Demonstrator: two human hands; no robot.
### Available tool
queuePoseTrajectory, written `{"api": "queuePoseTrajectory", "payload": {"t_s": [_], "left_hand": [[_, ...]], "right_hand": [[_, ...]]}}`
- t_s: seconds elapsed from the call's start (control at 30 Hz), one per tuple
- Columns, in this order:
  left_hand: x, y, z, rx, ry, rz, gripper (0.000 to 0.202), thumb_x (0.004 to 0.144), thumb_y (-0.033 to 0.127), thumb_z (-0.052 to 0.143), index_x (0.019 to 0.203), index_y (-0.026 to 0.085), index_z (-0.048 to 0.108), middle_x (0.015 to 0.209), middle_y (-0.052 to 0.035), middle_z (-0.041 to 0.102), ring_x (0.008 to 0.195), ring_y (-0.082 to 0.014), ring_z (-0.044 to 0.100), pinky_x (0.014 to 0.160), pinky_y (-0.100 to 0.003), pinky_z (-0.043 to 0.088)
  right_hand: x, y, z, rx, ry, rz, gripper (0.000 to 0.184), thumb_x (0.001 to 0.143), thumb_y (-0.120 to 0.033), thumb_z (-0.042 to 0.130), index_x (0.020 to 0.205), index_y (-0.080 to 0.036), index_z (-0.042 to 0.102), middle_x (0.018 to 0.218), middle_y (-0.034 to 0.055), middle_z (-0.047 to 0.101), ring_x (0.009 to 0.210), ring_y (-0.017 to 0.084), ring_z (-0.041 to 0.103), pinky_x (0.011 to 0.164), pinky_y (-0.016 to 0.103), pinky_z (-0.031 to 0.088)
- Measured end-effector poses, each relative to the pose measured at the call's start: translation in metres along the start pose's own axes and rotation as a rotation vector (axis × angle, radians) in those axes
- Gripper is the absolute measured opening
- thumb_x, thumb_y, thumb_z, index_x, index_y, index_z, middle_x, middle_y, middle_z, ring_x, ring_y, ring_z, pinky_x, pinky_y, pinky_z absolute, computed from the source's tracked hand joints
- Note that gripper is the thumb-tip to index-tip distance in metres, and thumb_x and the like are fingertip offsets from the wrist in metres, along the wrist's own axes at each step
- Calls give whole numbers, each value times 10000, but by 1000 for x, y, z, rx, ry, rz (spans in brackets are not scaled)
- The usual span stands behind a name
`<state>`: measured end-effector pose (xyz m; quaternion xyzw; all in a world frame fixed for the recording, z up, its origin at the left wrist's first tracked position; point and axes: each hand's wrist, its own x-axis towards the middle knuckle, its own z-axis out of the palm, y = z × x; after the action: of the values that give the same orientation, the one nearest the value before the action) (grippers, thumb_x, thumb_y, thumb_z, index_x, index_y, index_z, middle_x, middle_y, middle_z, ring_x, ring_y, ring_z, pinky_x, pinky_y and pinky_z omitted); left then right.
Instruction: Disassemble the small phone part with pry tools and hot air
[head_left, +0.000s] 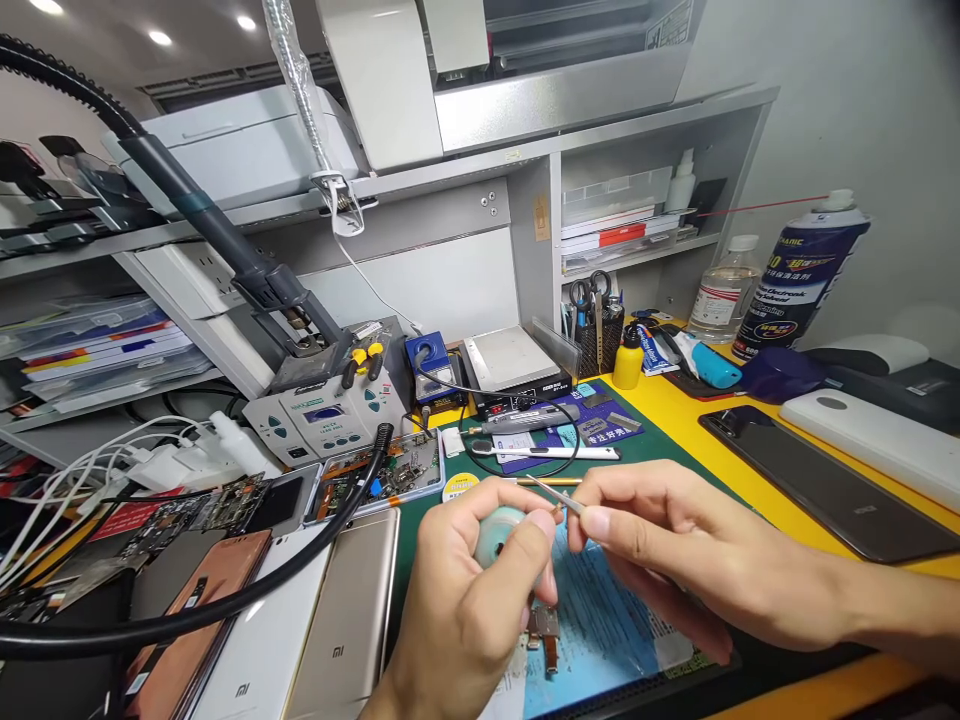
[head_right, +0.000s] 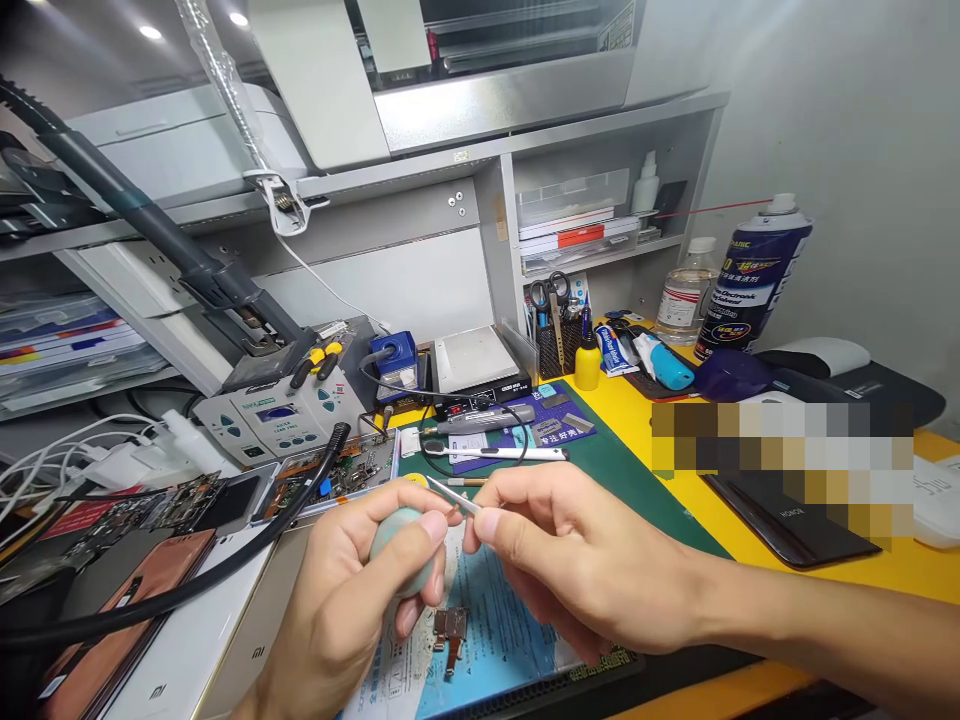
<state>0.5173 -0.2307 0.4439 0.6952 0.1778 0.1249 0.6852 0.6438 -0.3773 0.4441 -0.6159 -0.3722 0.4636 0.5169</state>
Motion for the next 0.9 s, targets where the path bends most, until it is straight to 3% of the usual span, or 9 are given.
{"api": "queuePoseTrajectory", "payload": {"t_s": [0.17,0.67,0.9], "left_hand": [[-1,2,3,50,9,39,327,859,451,633,764,139,655,528,18,541,433,-49,403,451,-164,329],[-3,3,6,82,53,31,312,827,449,633,756,147,661,521,20,530,449,-58,403,457,-169,324],[-4,4,9,96,106,23,300,808,438,648,748,144,654,510,29,518,449,-53,390,460,-166,331]], "right_hand": [[1,5,-1,39,-60,23,402,979,-539,514,914,-149,583,461,-47,526,317,58,442,313,121,328],[0,2,4,-70,-13,7,437,986,-576,469,925,-163,599,473,-62,478,330,59,418,326,146,297],[-1,3,5,-529,195,-316,385,1025,-423,434,832,-158,636,627,-24,452,541,84,374,483,200,355]]}}
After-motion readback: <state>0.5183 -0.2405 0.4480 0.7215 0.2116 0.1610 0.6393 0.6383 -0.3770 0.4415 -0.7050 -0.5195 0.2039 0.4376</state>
